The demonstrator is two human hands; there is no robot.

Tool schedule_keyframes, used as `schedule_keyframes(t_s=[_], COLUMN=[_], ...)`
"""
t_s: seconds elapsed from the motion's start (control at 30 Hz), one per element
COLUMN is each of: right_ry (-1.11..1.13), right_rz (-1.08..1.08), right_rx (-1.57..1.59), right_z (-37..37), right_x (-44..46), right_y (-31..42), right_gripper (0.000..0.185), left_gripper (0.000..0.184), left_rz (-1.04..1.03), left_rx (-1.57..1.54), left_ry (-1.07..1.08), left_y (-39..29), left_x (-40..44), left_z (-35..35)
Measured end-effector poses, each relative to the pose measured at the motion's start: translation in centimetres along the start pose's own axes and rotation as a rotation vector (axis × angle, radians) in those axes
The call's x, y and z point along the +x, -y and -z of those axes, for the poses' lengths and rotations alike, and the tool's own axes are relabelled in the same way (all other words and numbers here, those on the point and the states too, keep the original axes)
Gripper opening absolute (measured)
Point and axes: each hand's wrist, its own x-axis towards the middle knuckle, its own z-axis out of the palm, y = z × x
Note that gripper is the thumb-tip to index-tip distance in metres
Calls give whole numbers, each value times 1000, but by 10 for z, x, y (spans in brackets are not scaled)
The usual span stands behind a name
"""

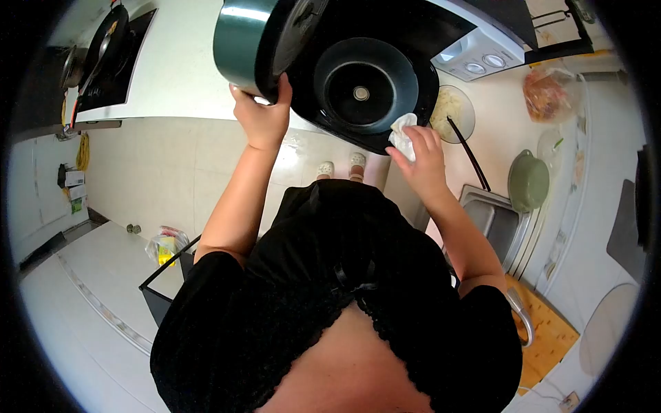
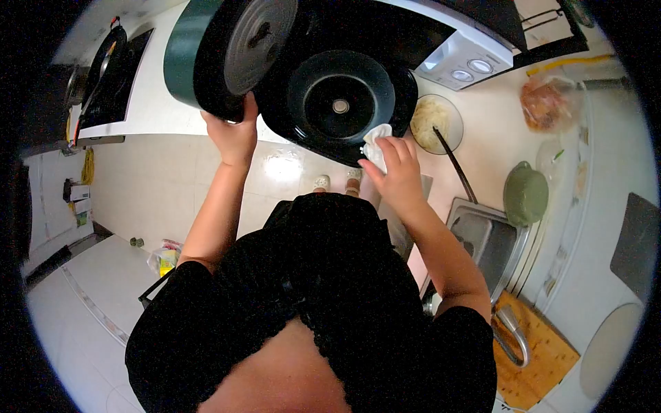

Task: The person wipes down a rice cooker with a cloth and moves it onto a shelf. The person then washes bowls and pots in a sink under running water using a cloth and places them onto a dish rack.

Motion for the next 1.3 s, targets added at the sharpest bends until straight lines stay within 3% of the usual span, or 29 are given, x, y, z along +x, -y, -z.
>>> schedule_keyframes(t_s=[0.07,0.17,0.2,0.27,0.6,0.73,0.83,0.93,1.03,1.1,1.17,1.23,1.3], right_ry=[-10,-109,-105,107,109,131,115,-77,-91,-476,-668,-858,-922], right_rz=[-51,-6,-11,198,300,217,76,-235,-864,-919,-1097,-1137,-1214], right_rx=[88,230,243,150,297,143,321,601,1151,1340,1160,1026,870], right_z=[1,1,-3,-10,-38,-55,-46,-19,39,57,87,106,114], right_x=[1,10,12,16,34,45,36,7,-50,-100,-147,-191,-222], right_y=[-7,7,15,27,49,69,59,35,13,-6,-20,-47,-68], right_gripper=[25,21,21,21,30,30,29,24,15,20,21,15,12], left_gripper=[48,46,45,45,47,49,50,47,52,53,51,50,49], left_rz=[11,29,48,51,26,-17,-35,-95,-108,-57,-69,-83,-40], left_rx=[-20,-49,-46,-36,-45,-11,14,-33,22,-71,-174,-154,-164], left_ry=[2,0,10,13,-6,-27,2,10,41,71,70,92,136], left_y=[-4,2,2,5,18,12,13,11,8,10,8,0,2], left_x=[-1,-1,0,-3,-5,-3,-5,-4,-5,-4,-4,-3,-3], left_z=[-4,-1,3,4,-2,-1,0,0,0,-1,-2,-2,0])
